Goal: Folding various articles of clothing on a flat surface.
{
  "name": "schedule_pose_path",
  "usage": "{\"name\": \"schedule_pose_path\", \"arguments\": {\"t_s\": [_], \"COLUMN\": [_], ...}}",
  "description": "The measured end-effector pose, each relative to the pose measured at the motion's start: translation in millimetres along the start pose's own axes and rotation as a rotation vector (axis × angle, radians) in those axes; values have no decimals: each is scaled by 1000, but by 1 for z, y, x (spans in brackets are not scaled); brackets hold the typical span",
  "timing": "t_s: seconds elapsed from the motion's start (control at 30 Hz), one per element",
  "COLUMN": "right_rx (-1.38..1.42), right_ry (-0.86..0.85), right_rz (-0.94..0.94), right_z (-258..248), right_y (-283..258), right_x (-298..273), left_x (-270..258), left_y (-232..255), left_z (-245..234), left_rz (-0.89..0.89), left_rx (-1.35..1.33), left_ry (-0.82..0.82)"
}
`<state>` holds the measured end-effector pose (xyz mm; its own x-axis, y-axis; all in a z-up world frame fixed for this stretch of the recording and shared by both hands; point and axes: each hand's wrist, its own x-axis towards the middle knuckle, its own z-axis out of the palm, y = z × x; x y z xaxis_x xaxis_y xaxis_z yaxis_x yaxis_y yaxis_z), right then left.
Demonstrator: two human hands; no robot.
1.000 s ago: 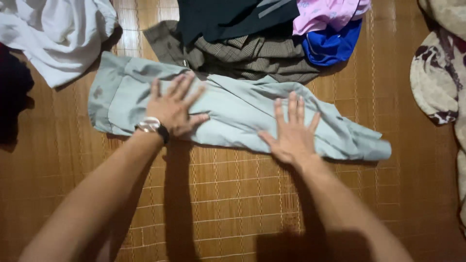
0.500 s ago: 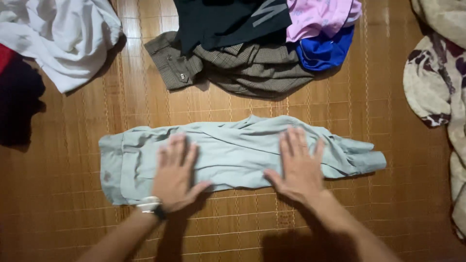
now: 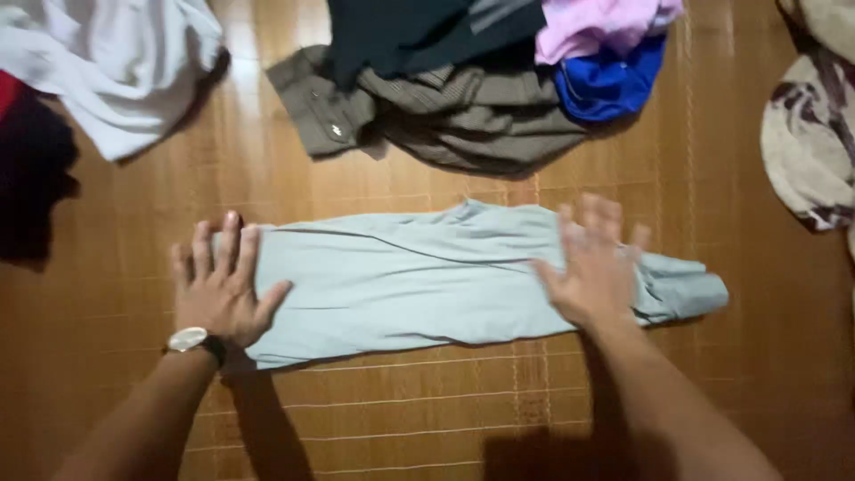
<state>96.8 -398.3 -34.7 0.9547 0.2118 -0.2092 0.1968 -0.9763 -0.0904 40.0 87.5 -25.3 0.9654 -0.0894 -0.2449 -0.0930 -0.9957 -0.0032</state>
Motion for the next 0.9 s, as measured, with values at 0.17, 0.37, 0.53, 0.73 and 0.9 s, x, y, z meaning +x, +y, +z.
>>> {"name": "schedule_pose_path", "arguments": {"t_s": [0.17, 0.37, 0.53, 0.73, 0.9], "right_rx": [-52, 94, -214, -144, 390], "right_ry": [46, -34, -180, 171, 285], "right_rz": [236, 20, 12, 79, 565], "right_z": [14, 21, 17, -15, -6], "right_y": [-3, -47, 60, 63, 23], "right_x": [-46, -57, -71, -90, -95], "left_x": [-14, -30, -54, -81, -85], "left_y": [15, 122, 48, 31, 65], "left_z": [4, 38, 30, 21, 44], "left_rz": [-141, 156, 249, -10, -59], "left_rx": [-121, -217, -124, -284, -365], "left_ry": [119, 149, 69, 158, 177]}}
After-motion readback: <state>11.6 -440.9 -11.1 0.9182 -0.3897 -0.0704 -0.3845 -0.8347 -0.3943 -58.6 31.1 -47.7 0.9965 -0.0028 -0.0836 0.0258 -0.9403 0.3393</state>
